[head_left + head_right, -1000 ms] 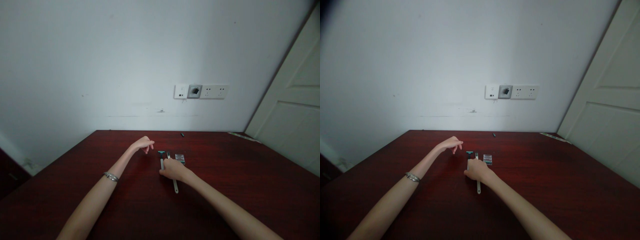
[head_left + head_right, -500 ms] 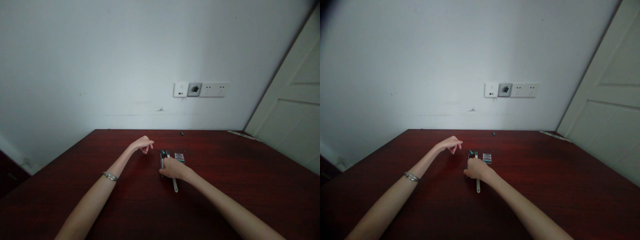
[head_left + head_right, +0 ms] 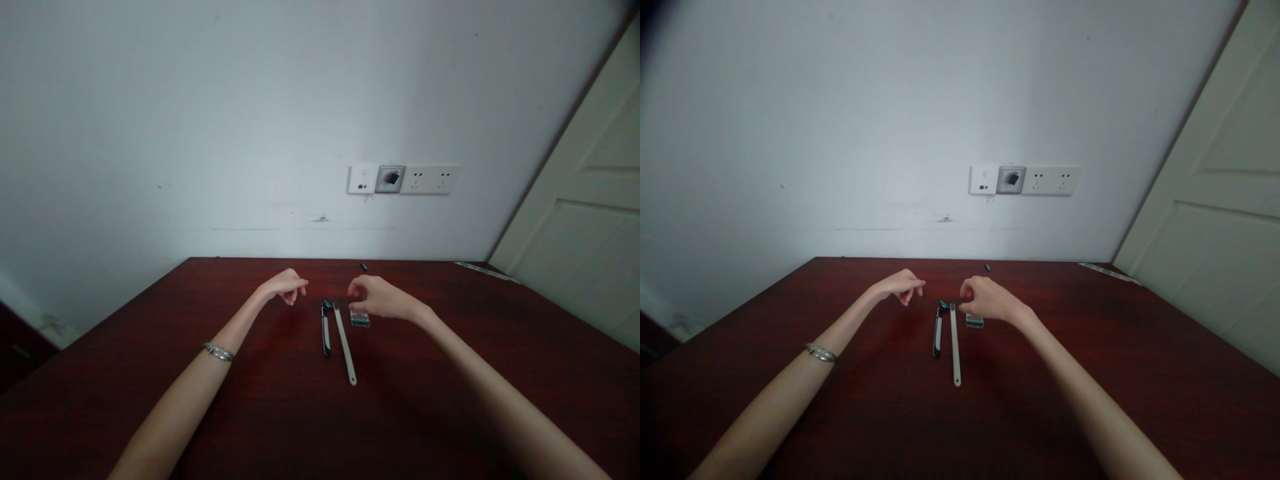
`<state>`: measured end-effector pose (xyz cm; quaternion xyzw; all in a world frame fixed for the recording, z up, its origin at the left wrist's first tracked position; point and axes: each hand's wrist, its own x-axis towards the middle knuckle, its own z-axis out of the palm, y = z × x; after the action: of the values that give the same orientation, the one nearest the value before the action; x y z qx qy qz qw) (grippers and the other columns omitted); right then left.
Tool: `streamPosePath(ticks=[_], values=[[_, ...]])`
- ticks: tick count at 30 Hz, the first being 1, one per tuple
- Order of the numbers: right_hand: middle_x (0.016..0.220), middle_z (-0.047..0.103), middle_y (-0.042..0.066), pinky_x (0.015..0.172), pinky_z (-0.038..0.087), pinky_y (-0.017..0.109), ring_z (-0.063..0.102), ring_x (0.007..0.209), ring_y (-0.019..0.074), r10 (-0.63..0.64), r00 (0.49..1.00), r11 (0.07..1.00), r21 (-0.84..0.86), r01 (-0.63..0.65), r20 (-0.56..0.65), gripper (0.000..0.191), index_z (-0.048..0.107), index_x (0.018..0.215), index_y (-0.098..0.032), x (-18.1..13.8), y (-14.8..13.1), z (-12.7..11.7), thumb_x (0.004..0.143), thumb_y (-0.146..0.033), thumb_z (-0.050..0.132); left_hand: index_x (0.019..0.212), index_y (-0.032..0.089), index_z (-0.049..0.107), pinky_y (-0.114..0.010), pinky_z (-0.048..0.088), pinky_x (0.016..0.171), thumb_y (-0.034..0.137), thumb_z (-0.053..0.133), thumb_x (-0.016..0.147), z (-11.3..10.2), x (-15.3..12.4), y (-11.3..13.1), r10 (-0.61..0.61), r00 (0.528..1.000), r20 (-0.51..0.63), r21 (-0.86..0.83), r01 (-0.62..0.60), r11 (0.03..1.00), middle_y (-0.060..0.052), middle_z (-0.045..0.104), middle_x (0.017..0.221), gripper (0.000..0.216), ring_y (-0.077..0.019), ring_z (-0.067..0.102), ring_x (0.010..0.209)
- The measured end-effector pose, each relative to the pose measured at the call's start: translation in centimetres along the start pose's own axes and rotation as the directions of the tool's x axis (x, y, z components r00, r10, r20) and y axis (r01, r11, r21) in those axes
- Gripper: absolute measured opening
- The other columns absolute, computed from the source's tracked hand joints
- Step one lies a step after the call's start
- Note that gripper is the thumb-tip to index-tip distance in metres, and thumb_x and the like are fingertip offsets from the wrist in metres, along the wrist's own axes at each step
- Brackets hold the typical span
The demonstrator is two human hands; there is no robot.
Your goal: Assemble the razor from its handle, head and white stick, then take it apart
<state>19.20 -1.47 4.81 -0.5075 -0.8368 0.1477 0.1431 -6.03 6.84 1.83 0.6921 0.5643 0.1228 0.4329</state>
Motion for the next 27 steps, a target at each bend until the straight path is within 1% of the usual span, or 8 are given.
streamPosePath(ticks=[2, 5, 9, 12, 15, 19, 24, 27], values=[[0.102, 0.061, 0.011, 0.077, 0.044, 0.03, 0.056, 0.088, 0.0203, -0.06, 0.997, 0.998, 0.001, 0.06, 0.044, 0.047, 0.06, 0.106, -0.011, -0.1, 2.2, -0.1, 0.066, -0.035, 0.066, 0.07, 0.008, 0.063, -0.025, 0.046, 0.046, 0.037, 0.051, 0.08, -0.2, -0.2, 0.1, 0.021, 1.0, 0.012, 0.0, -0.021, 1.0, -0.001, 0.053, 0.038, 0.033, -0.0117, 0.052, 0.035], [0.119, 0.051, 0.015, 0.089, 0.041, 0.036, 0.051, 0.103, 0.0252, -0.066, 0.986, 0.998, 0.019, 0.064, 0.156, 0.071, 0.05, 0.123, -0.01, -0.2, 4.6, 1.2, 0.061, -0.04, 0.07, 0.069, 0.008, 0.063, -0.026, 0.047, 0.046, 0.036, 0.055, 0.077, -0.5, -0.5, 0.3, 0.057, 0.998, 0.034, 0.011, -0.058, 0.998, 0.0, 0.053, 0.038, 0.03, -0.0121, 0.052, 0.036], [0.13, 0.043, 0.015, 0.098, 0.033, 0.042, 0.041, 0.115, 0.0304, -0.058, 0.975, 0.998, 0.009, 0.057, 0.217, 0.088, 0.041, 0.132, -0.011, -0.1, 5.7, 2.9, 0.057, -0.041, 0.073, 0.068, 0.009, 0.063, -0.026, 0.046, 0.046, 0.036, 0.058, 0.074, -0.5, -0.7, 0.6, 0.1, 0.993, 0.064, 0.032, -0.102, 0.994, -0.001, 0.055, 0.04, 0.028, -0.0121, 0.053, 0.037], [0.126, 0.047, 0.015, 0.097, 0.034, 0.04, 0.042, 0.113, 0.029, -0.065, 0.969, 0.998, 0.038, 0.057, 0.238, 0.089, 0.038, 0.135, -0.011, 0.0, 5.6, 3.2, 0.058, -0.037, 0.073, 0.067, 0.009, 0.064, -0.025, 0.045, 0.046, 0.035, 0.058, 0.073, -0.3, -0.7, 0.7, 0.097, 0.99, 0.1, 0.059, -0.103, 0.993, -0.002, 0.057, 0.042, 0.027, -0.0122, 0.054, 0.038], [0.121, 0.052, 0.012, 0.094, 0.036, 0.039, 0.045, 0.109, 0.0266, -0.065, 0.971, 0.996, 0.067, 0.051, 0.232, 0.084, 0.038, 0.135, -0.014, 0.1, 5.4, 3.1, 0.06, -0.031, 0.072, 0.067, 0.009, 0.064, -0.025, 0.045, 0.047, 0.037, 0.058, 0.074, -0.1, -0.5, 0.6, 0.084, 0.99, 0.115, 0.073, -0.093, 0.993, -0.002, 0.058, 0.043, 0.029, -0.0126, 0.055, 0.04], [0.118, 0.054, 0.01, 0.092, 0.037, 0.036, 0.047, 0.105, 0.0241, -0.054, 0.974, 0.995, 0.09, 0.035, 0.22, 0.078, 0.041, 0.133, -0.014, 0.0, 5.5, 2.9, 0.062, -0.027, 0.07, 0.068, 0.01, 0.062, -0.027, 0.046, 0.048, 0.039, 0.056, 0.075, -0.2, 0.1, -0.1, 0.061, 0.993, 0.101, 0.056, -0.067, 0.996, -0.002, 0.057, 0.043, 0.031, -0.0132, 0.055, 0.04], [0.114, 0.056, 0.009, 0.089, 0.039, 0.034, 0.05, 0.101, 0.0224, -0.078, 0.976, 0.992, 0.112, 0.056, 0.205, 0.074, 0.043, 0.131, -0.015, 0.0, 5.9, 3.2, 0.063, -0.025, 0.068, 0.068, 0.01, 0.061, -0.025, 0.046, 0.047, 0.044, 0.059, 0.073, -0.4, 0.7, -0.8, 0.012, 0.996, 0.087, 0.049, -0.016, 0.999, -0.003, 0.058, 0.042, 0.034, -0.0128, 0.055, 0.04], [0.119, 0.054, 0.01, 0.09, 0.039, 0.034, 0.049, 0.105, 0.0229, -0.089, 0.979, 0.993, 0.089, 0.073, 0.185, 0.075, 0.043, 0.131, -0.016, -0.1, 6.0, 2.7, 0.062, -0.027, 0.07, 0.068, 0.01, 0.062, -0.024, 0.046, 0.047, 0.043, 0.059, 0.073, -0.4, 0.8, -1.0, -0.001, 0.997, 0.073, 0.05, -0.002, 0.999, -0.003, 0.058, 0.042, 0.034, -0.0127, 0.056, 0.04]])
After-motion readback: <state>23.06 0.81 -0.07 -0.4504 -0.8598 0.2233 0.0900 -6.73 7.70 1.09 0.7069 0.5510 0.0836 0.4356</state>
